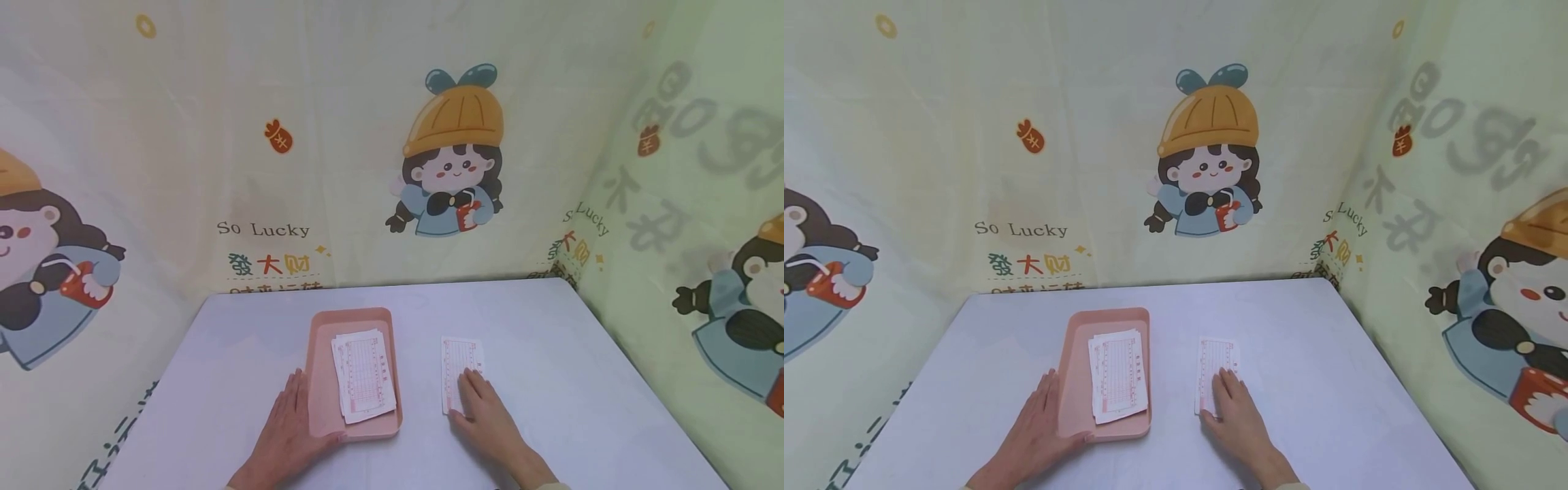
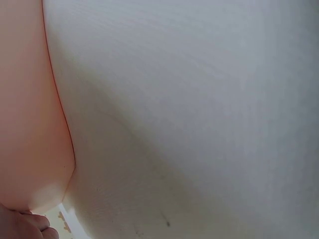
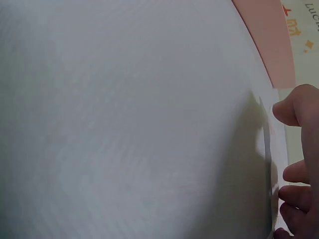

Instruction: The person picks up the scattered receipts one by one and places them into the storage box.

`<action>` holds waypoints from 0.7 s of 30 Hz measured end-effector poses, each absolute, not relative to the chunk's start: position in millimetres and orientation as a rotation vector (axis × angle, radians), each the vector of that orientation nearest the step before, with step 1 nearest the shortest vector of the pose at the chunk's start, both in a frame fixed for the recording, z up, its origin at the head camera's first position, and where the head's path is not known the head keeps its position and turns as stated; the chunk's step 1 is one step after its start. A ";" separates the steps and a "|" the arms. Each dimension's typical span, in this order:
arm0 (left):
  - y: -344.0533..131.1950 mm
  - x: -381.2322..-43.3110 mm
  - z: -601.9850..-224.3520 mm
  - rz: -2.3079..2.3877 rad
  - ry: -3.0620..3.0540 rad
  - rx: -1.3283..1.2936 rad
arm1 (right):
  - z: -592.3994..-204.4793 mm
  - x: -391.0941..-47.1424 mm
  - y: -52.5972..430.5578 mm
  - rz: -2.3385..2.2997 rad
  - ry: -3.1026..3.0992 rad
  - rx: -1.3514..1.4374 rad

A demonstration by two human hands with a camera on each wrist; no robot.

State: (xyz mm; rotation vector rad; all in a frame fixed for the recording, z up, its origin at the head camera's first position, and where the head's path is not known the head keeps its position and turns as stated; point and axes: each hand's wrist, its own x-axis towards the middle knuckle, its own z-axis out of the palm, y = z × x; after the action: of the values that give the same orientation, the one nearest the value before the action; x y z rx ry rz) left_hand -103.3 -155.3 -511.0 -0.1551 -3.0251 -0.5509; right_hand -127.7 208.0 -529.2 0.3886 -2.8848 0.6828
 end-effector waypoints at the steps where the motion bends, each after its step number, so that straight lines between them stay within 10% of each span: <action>1: -155.4 -103.2 -511.4 -0.550 -3.019 -0.158 | -529.4 -127.5 208.2 0.677 -2.892 0.391; 21: -156.1 -102.0 -513.2 -0.539 -2.972 -0.183 | -531.2 -125.9 213.0 0.670 -2.943 0.408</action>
State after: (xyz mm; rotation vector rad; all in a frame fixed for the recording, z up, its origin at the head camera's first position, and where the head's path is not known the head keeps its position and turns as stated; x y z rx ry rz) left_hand -102.0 -156.1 -513.2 -0.1832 -2.9719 -0.5393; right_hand -125.9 213.0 -531.2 0.4075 -2.9434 0.6699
